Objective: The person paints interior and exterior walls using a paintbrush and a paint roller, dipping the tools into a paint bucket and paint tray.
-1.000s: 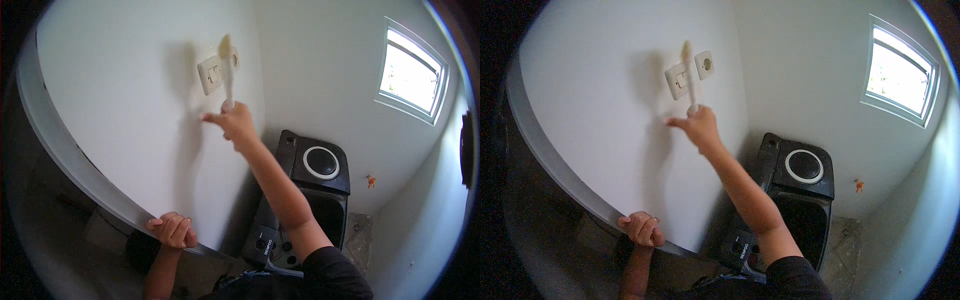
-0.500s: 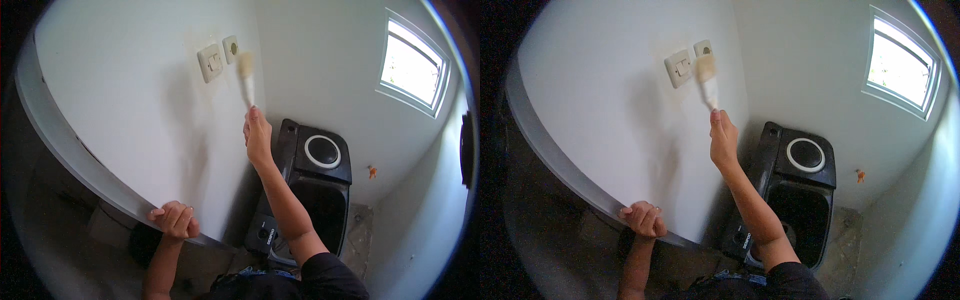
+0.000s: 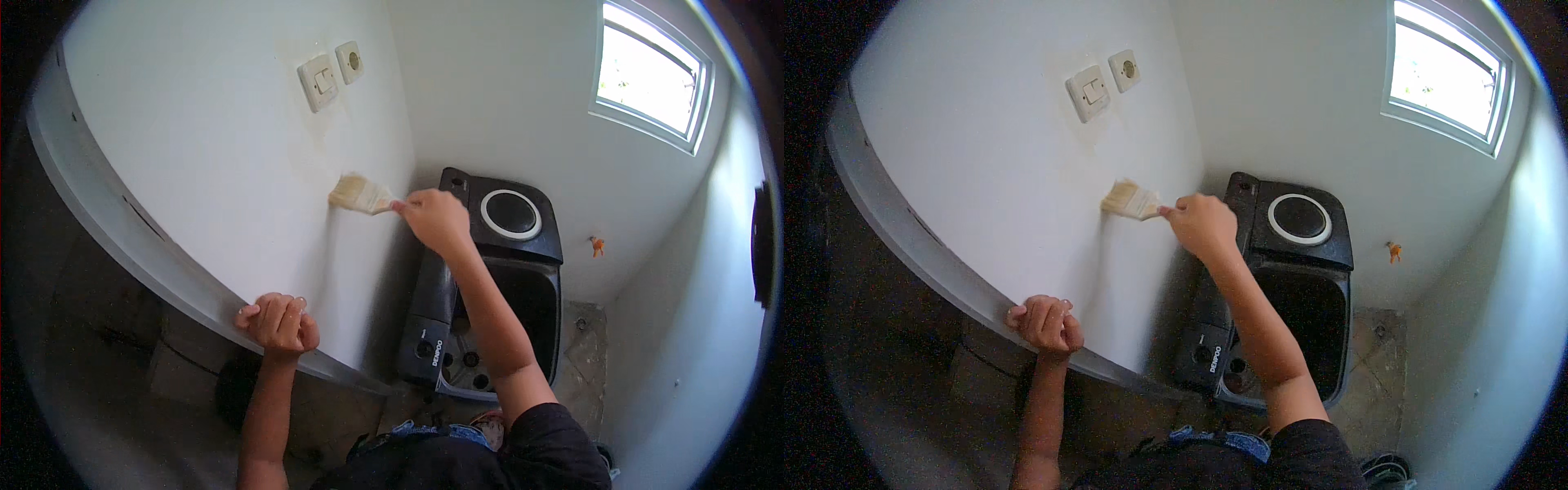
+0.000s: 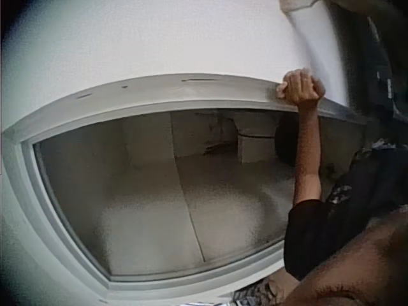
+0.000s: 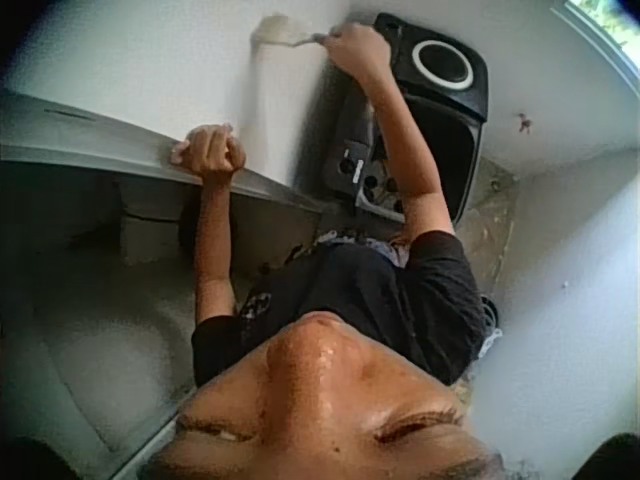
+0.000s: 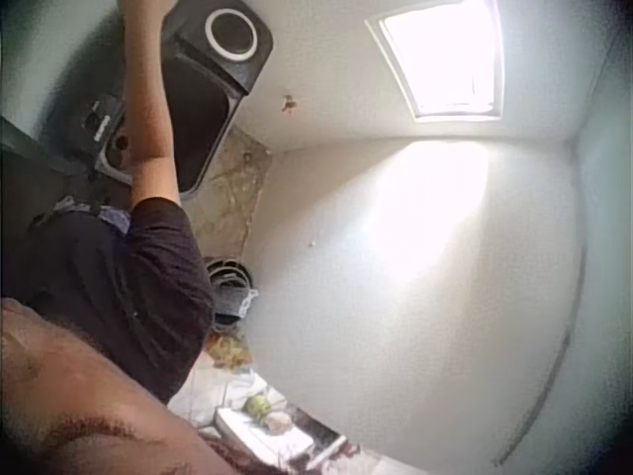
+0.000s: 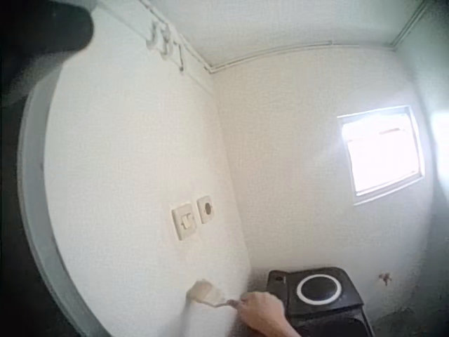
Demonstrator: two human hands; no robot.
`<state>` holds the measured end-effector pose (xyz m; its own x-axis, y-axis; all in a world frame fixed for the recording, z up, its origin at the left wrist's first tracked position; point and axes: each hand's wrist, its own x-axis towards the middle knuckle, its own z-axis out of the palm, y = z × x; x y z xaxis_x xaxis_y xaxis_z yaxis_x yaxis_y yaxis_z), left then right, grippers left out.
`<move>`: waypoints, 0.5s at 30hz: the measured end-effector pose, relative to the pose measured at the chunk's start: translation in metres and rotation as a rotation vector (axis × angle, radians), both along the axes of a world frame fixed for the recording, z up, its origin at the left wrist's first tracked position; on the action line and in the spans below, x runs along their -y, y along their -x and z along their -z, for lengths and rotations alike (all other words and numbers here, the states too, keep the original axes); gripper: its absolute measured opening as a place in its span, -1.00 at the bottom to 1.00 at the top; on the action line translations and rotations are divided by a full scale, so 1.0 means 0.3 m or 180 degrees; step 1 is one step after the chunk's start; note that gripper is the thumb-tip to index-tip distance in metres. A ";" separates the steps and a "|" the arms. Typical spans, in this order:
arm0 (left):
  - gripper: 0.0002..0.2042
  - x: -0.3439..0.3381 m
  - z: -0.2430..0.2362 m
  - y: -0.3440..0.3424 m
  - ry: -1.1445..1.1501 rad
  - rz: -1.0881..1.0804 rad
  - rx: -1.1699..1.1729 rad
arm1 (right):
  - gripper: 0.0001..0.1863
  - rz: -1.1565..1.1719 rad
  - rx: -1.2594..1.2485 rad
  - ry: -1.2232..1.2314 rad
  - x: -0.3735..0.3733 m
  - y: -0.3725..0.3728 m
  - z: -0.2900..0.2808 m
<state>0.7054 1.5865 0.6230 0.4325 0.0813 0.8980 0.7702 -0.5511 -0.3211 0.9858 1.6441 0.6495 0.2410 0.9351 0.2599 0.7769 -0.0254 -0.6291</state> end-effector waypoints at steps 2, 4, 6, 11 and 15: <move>-0.90 -0.002 0.002 -0.002 -0.0004 -0.0016 0.0009 | -0.55 0.0203 0.0188 -0.0179 0.019 -0.006 -0.048; -0.90 -0.009 0.008 -0.005 -0.0075 0.0062 0.0025 | -0.56 0.0290 0.0357 -0.0760 0.032 0.025 -0.112; -0.90 -0.013 0.009 -0.014 -0.0058 0.0047 0.0001 | -0.57 0.0369 0.0479 -0.1193 0.060 0.118 -0.171; -0.89 0.001 0.006 0.001 -0.0083 -0.0143 -0.0024 | -0.61 -0.0206 0.0574 -0.1885 0.194 0.178 -0.254; -0.91 0.014 -0.002 0.014 -0.0020 -0.0193 -0.0117 | -0.63 -0.0857 -0.0460 -0.1428 0.194 0.131 -0.254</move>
